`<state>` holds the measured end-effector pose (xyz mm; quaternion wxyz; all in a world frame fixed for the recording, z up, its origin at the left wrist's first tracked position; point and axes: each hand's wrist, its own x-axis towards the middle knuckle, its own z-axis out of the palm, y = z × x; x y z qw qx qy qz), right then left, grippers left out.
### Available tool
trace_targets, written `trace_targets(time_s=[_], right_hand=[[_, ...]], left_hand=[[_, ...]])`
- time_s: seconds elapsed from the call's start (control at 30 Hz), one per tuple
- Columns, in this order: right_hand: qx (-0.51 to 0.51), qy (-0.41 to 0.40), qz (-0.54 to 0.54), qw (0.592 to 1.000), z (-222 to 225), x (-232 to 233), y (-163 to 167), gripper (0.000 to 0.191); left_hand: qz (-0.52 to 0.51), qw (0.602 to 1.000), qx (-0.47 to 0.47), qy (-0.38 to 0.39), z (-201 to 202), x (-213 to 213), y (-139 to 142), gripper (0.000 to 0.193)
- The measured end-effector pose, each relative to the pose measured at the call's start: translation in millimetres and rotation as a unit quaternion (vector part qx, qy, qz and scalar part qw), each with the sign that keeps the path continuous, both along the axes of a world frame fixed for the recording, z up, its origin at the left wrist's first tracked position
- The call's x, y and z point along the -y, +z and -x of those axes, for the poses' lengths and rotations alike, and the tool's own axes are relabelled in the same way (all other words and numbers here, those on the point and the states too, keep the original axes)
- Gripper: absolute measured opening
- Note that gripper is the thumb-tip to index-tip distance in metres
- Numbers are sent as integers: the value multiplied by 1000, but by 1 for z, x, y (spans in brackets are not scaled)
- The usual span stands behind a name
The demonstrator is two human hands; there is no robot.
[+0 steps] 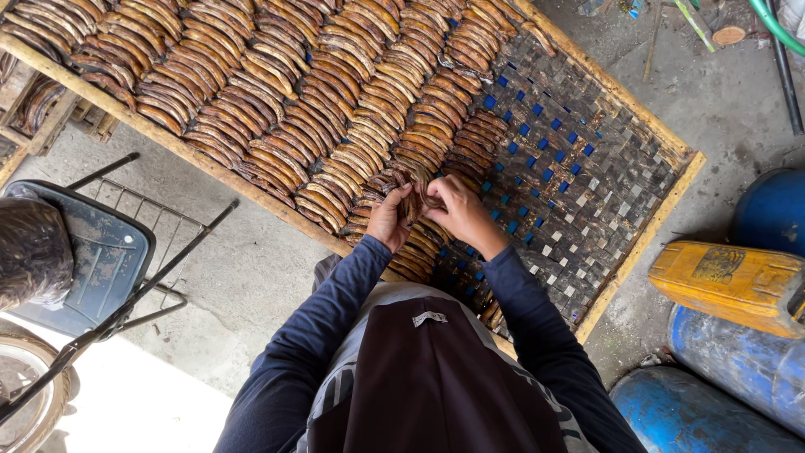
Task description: The person stands over a woven bamboo drying tray covered with dried banana slices and picks through them by hand, removing dark or spoiled slices and gathering them into a pile at the edge of the tray. They work across the tray section by section, leaving the lighter acceptable slices in place.
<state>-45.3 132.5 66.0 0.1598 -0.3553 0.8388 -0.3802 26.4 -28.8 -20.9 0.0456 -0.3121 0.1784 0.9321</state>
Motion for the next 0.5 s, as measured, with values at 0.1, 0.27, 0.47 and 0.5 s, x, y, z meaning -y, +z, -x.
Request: trace_targets(time_s=[0.1,0.27,0.47,0.5], right_hand=[[53,-8,-16,998,19,-14,-5,15],[120,-77,29,989,56,-31,-17,16],[142,-251,33,957,127,-27,-49,7],[126,-297,18,946,138,-26,-55,7]], left_hand=[[-15,1000,5,-24,2,2,5,23],[-9,1000,14,-10,6,3,9,27],[10,1000,3,2,5,8,3,26],[16,1000,5,2,4,8,2,26]])
